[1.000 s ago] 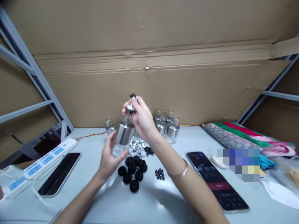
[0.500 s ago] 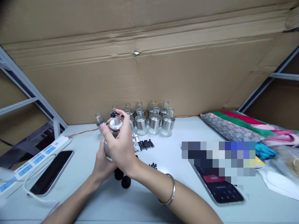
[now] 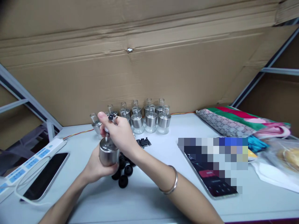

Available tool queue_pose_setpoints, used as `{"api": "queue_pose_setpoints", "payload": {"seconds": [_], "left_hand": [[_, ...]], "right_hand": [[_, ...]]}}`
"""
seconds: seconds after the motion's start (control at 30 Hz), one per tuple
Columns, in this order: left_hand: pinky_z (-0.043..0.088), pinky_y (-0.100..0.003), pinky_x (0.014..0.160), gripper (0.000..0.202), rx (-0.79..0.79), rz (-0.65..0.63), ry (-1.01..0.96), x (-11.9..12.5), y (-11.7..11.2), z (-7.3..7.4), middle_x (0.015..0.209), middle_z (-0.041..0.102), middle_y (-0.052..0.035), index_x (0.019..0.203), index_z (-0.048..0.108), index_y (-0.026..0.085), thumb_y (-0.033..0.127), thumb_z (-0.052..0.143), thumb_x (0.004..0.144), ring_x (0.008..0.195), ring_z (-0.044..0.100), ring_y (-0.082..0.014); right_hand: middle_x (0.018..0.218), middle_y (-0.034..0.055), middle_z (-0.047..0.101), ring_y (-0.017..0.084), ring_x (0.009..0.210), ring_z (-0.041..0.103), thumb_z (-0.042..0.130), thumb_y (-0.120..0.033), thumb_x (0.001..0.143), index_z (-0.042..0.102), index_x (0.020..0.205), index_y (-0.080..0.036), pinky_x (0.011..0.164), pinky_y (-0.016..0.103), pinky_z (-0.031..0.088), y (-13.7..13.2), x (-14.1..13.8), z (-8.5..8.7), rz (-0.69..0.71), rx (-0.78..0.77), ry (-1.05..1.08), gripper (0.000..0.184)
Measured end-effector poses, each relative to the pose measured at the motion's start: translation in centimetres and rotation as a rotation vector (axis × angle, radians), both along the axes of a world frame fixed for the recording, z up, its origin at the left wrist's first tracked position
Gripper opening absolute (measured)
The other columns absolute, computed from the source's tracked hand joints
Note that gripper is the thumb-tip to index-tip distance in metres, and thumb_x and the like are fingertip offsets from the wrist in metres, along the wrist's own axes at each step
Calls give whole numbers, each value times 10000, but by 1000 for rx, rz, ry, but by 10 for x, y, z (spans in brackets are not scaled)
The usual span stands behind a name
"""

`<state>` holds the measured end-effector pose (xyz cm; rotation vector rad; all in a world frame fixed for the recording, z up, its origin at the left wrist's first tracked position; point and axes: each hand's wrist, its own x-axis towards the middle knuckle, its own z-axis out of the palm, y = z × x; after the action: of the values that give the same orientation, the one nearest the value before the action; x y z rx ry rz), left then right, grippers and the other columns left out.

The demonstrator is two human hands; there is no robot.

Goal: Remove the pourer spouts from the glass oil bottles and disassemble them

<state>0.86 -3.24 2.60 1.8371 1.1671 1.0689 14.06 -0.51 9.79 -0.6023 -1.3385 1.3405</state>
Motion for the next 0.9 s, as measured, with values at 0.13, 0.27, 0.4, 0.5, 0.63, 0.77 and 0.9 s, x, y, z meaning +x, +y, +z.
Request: {"api": "queue_pose_setpoints", "payload": {"seconds": [0.13, 0.27, 0.4, 0.5, 0.63, 0.77, 0.9], "left_hand": [[425, -232, 531, 379, -202, -275, -115, -4, -3, 11, 713, 584, -14, 884, 532, 156, 237, 690, 549, 604, 528, -136], [467, -252, 591, 473, -557, -663, -452, -7, -5, -3, 770, 608, -52, 934, 555, 146, 256, 743, 514, 668, 586, -166], [486, -206, 566, 672, -876, -1047, -800, -6, -13, -21, 699, 567, 9, 1078, 492, 200, 223, 790, 475, 599, 586, -125], [502, -201, 597, 647, -952, -1187, -873, -5, -16, -24, 712, 585, -3, 1089, 510, 190, 191, 791, 506, 631, 606, -133], [509, -209, 648, 653, -928, -1210, -916, -3, -9, -20, 772, 596, -17, 1146, 517, 179, 146, 767, 543, 678, 617, -138], [502, -213, 626, 662, -880, -1278, -976, 0, 0, -23, 782, 581, -17, 1186, 513, 177, 193, 746, 567, 656, 609, -139], [481, -210, 594, 668, -845, -1239, -939, -3, 0, -24, 780, 581, -18, 1193, 516, 184, 229, 753, 570, 645, 602, -138]], "right_hand": [[522, -41, 514, 87, 507, 470, 653, -606, 713, 507, 592, -176, 552, 241, 379, 5, 7, 4, 240, -180, 117, 470], [513, -73, 419, 76, 453, 420, 608, -637, 752, 475, 626, -195, 528, 238, 399, 11, 9, 1, 616, -337, 270, 479], [463, -80, 337, 79, 388, 345, 411, -715, 824, 447, 604, -207, 504, 252, 420, 8, 6, -4, 896, -322, 386, 555], [426, -63, 367, 81, 367, 370, 246, -718, 869, 453, 571, -194, 492, 241, 431, 5, 3, -6, 991, -337, 429, 637], [422, -46, 419, 77, 362, 410, 169, -644, 925, 482, 569, -174, 477, 226, 441, 7, 2, -4, 873, -441, 491, 668], [413, -43, 436, 73, 354, 397, 248, -672, 901, 456, 555, -176, 414, 201, 390, 6, 0, -1, 597, -618, 550, 640], [444, -32, 468, 89, 379, 427, 267, -684, 885, 440, 571, -190, 410, 215, 386, 2, -3, 2, 409, -654, 641, 611]]}}
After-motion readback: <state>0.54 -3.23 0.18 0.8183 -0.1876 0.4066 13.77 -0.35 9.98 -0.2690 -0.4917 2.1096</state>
